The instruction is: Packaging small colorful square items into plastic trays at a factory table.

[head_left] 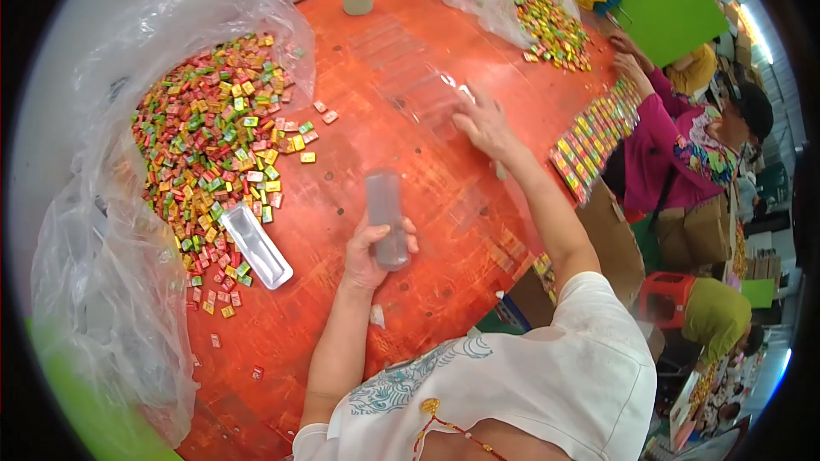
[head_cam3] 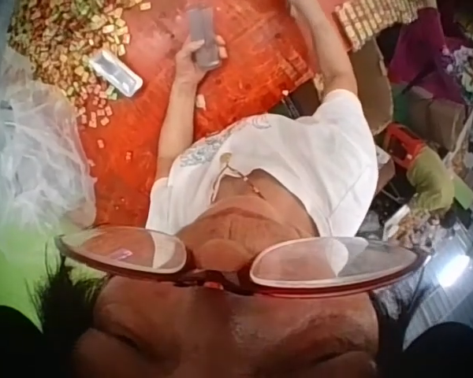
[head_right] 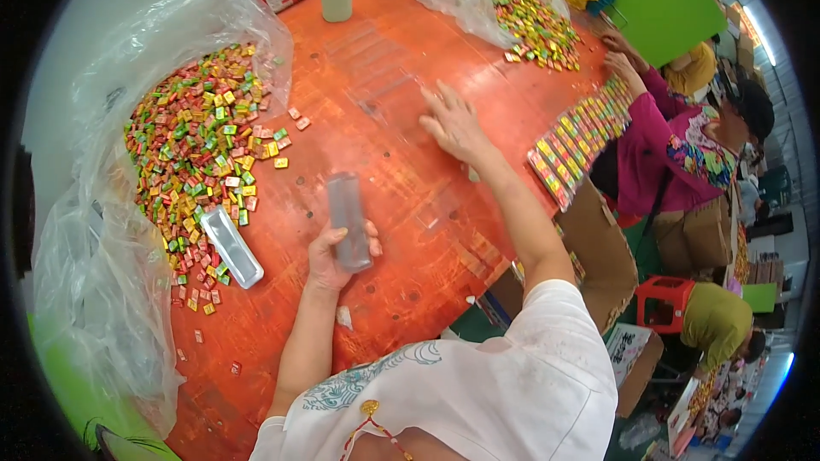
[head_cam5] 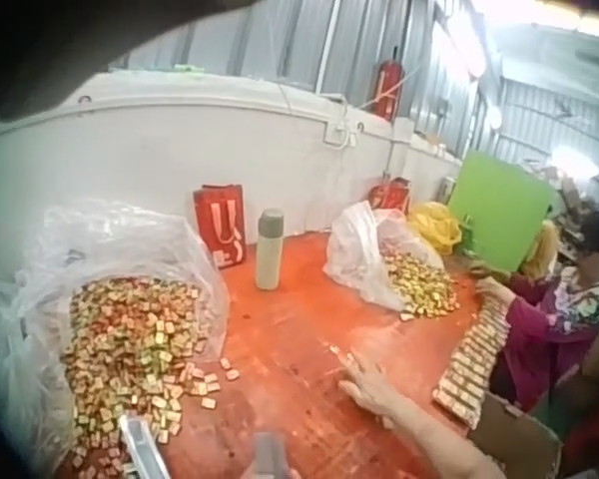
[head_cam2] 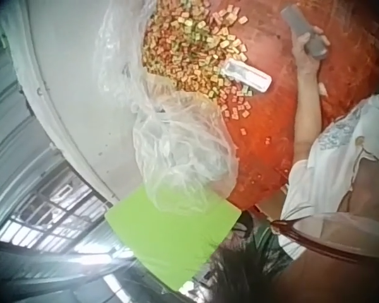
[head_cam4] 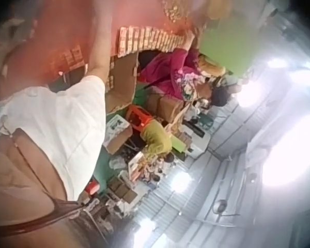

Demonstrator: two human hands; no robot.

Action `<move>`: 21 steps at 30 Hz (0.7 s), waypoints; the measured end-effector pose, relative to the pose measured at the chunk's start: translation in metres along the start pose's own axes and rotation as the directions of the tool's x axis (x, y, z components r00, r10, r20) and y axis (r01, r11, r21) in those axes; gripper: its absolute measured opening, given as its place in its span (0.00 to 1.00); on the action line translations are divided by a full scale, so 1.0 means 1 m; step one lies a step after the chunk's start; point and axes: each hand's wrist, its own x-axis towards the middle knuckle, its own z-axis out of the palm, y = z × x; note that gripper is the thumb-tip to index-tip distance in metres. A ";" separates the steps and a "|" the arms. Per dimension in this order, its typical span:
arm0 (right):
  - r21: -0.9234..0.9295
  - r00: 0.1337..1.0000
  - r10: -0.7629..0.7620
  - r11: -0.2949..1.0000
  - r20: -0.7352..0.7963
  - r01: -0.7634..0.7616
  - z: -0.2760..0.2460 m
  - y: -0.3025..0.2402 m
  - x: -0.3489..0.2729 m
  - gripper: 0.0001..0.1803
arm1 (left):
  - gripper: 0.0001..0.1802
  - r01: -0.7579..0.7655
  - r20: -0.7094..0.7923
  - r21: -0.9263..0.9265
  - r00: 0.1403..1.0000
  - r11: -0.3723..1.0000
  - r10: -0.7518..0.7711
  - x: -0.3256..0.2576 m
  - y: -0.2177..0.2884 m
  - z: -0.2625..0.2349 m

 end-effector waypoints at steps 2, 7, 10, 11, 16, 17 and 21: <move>0.132 0.994 0.017 0.991 -0.108 -0.003 -0.014 0.002 -0.017 0.33 | 0.26 0.015 -0.005 0.001 1.000 1.000 -0.015 0.001 0.000 -0.002; -0.022 0.998 -0.010 1.000 -0.067 0.008 -0.032 -0.053 -0.105 0.33 | 0.26 0.001 0.006 0.028 1.000 1.000 -0.001 0.002 0.003 -0.005; -0.154 0.999 0.024 0.988 0.045 -0.017 -0.019 -0.071 -0.143 0.34 | 0.26 0.022 0.001 -0.007 1.000 1.000 -0.022 0.003 0.000 -0.003; -0.150 0.996 0.046 0.988 0.077 -0.034 -0.012 -0.071 -0.149 0.34 | 0.26 0.021 0.007 -0.004 1.000 1.000 -0.021 0.003 -0.001 -0.001; -0.175 0.997 0.075 0.982 -0.024 -0.078 -0.001 -0.052 -0.127 0.33 | 0.26 0.014 0.006 0.006 1.000 1.000 -0.014 -0.003 -0.001 -0.002; -0.173 0.998 0.062 0.983 -0.029 -0.066 0.003 -0.047 -0.120 0.33 | 0.26 0.001 0.006 0.010 1.000 1.000 -0.001 -0.005 0.000 -0.002; -0.180 0.995 0.038 0.982 -0.088 -0.053 0.018 -0.023 -0.093 0.33 | 0.25 -0.009 -0.009 0.038 1.000 0.999 0.010 -0.004 -0.003 -0.002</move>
